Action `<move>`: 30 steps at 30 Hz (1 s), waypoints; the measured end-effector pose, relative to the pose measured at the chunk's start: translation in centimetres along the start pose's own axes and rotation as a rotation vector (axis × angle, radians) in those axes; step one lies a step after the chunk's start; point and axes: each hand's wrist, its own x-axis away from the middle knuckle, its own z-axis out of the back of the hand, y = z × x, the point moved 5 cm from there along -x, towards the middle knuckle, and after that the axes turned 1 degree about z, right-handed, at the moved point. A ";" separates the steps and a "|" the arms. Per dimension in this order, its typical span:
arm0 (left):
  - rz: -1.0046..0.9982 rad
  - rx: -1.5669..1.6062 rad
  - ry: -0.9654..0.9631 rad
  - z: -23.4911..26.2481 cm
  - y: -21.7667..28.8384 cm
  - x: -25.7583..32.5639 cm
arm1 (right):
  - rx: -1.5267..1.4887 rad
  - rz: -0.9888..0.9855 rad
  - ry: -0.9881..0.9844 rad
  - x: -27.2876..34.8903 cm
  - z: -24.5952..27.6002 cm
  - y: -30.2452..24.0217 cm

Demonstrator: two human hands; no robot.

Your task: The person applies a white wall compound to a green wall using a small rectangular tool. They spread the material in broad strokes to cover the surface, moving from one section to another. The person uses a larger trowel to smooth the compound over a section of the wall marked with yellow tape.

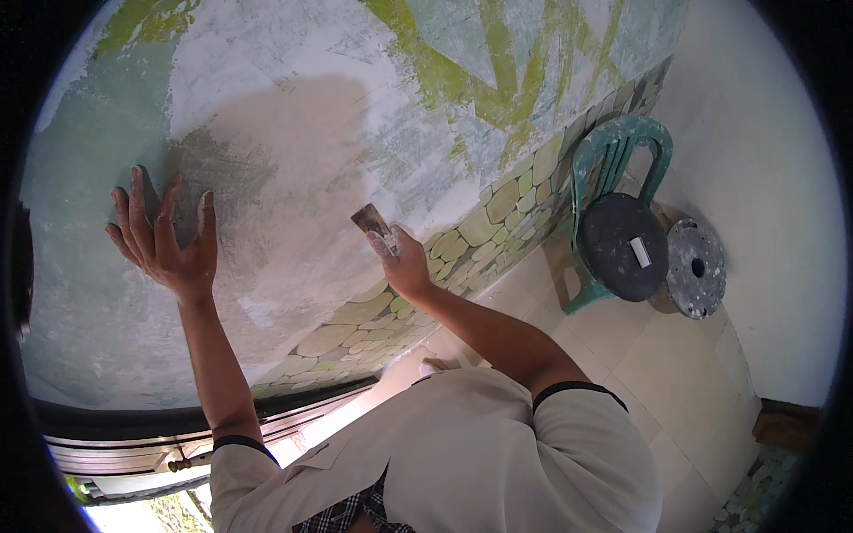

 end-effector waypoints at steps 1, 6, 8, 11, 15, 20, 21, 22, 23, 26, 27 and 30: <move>-0.003 0.002 0.003 0.0 0.0 -0.1 | 0.008 -0.038 -0.025 0.6 0.2 0.2; -0.005 0.010 0.006 -0.1 0.1 -0.3 | 0.117 -0.120 -0.062 3.4 0.1 4.9; 0.000 0.009 0.005 -0.1 0.0 -0.1 | 0.057 -0.117 -0.036 2.9 -0.5 3.9; -0.019 0.002 -0.002 0.0 0.2 -0.1 | -0.037 -0.038 -0.018 0.9 -1.3 1.7; -0.036 0.007 0.012 0.0 0.1 0.0 | 0.024 0.063 0.020 1.8 -0.8 2.1; 0.009 0.002 0.001 -0.1 0.1 -0.2 | 0.156 -0.178 -0.082 3.3 0.0 4.8; 0.009 -0.001 -0.003 -0.1 0.0 -0.1 | 0.121 -0.126 -0.058 2.9 -0.2 4.4; -0.001 0.002 0.000 -0.1 0.1 -0.1 | 0.087 -0.076 -0.033 2.2 -0.5 3.2; -0.011 0.004 0.003 0.0 0.2 -0.1 | 0.053 -0.027 -0.007 1.9 -0.6 2.4; -0.024 0.011 0.004 0.1 0.3 -0.1 | 0.025 -0.014 -0.004 1.8 -0.9 2.0; -0.025 0.013 0.004 0.1 0.3 -0.1 | 0.048 -0.052 -0.037 2.0 -0.8 2.3; -0.020 0.009 0.005 0.1 0.3 -0.2 | 0.114 -0.125 -0.099 3.3 -0.6 3.6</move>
